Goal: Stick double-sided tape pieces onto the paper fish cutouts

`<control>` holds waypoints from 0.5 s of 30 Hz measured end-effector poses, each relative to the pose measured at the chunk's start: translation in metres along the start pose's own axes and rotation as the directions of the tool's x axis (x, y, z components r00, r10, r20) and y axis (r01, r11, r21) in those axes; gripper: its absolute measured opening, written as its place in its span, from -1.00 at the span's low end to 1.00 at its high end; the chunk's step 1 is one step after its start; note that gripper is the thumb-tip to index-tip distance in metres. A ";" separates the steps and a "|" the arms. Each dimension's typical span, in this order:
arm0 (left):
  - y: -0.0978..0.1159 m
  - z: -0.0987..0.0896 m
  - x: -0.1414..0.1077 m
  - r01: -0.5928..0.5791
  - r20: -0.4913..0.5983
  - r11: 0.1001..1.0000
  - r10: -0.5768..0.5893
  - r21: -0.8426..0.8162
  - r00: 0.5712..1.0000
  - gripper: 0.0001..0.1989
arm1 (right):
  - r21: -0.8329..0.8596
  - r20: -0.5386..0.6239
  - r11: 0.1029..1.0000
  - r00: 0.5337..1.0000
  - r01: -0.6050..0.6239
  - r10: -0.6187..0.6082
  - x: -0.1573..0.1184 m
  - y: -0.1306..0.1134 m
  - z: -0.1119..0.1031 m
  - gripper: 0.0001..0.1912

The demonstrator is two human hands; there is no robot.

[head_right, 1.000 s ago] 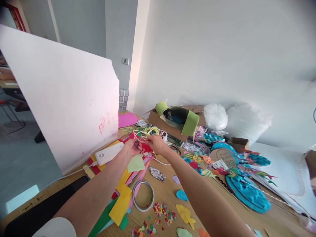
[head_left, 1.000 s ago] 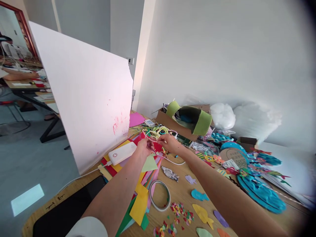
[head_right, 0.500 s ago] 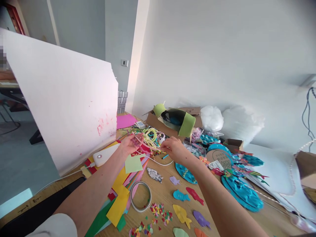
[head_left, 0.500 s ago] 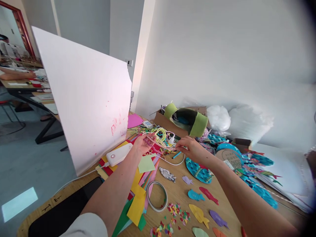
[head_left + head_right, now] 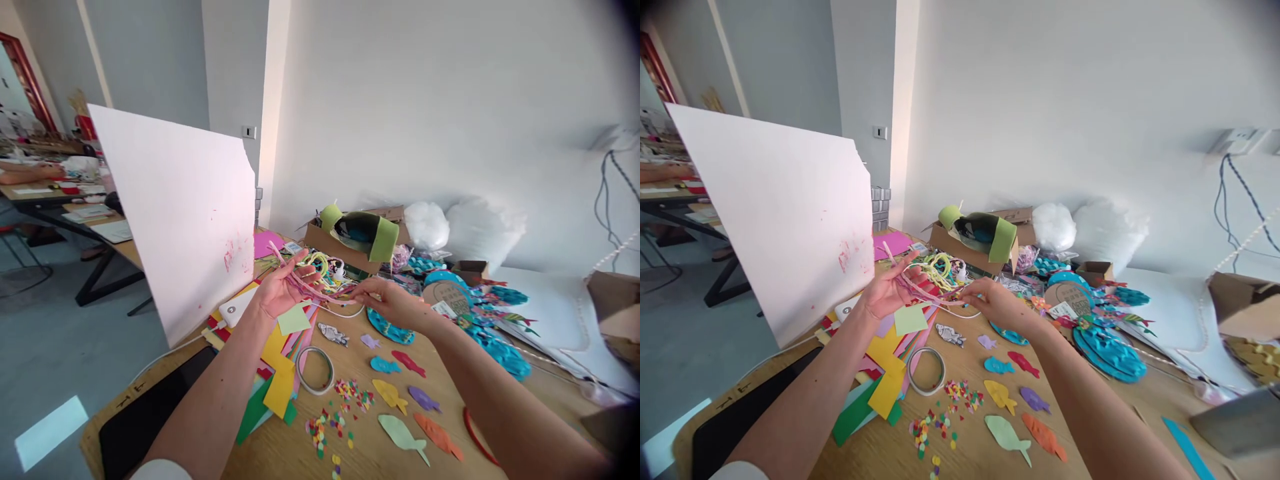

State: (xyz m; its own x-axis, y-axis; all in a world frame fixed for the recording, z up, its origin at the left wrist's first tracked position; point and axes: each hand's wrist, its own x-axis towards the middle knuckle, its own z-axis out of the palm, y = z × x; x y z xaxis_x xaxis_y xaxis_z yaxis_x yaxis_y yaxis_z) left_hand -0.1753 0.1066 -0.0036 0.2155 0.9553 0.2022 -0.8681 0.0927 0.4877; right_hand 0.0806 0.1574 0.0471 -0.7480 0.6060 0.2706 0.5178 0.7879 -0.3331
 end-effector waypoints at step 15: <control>-0.005 0.040 -0.053 -0.105 -0.059 0.988 0.099 -0.115 0.993 -0.64 | -0.112 0.210 0.982 0.962 -0.155 0.176 -0.006 -0.113 0.060 -0.68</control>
State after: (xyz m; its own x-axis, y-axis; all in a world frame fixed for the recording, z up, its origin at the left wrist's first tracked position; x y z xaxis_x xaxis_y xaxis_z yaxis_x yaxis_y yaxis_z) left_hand -0.1646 0.0443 0.0173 0.1020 0.9748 0.1986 -0.9316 0.0236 0.3627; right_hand 0.0017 0.0585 0.0294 -0.7156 0.6984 0.0119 0.6707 0.6919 -0.2673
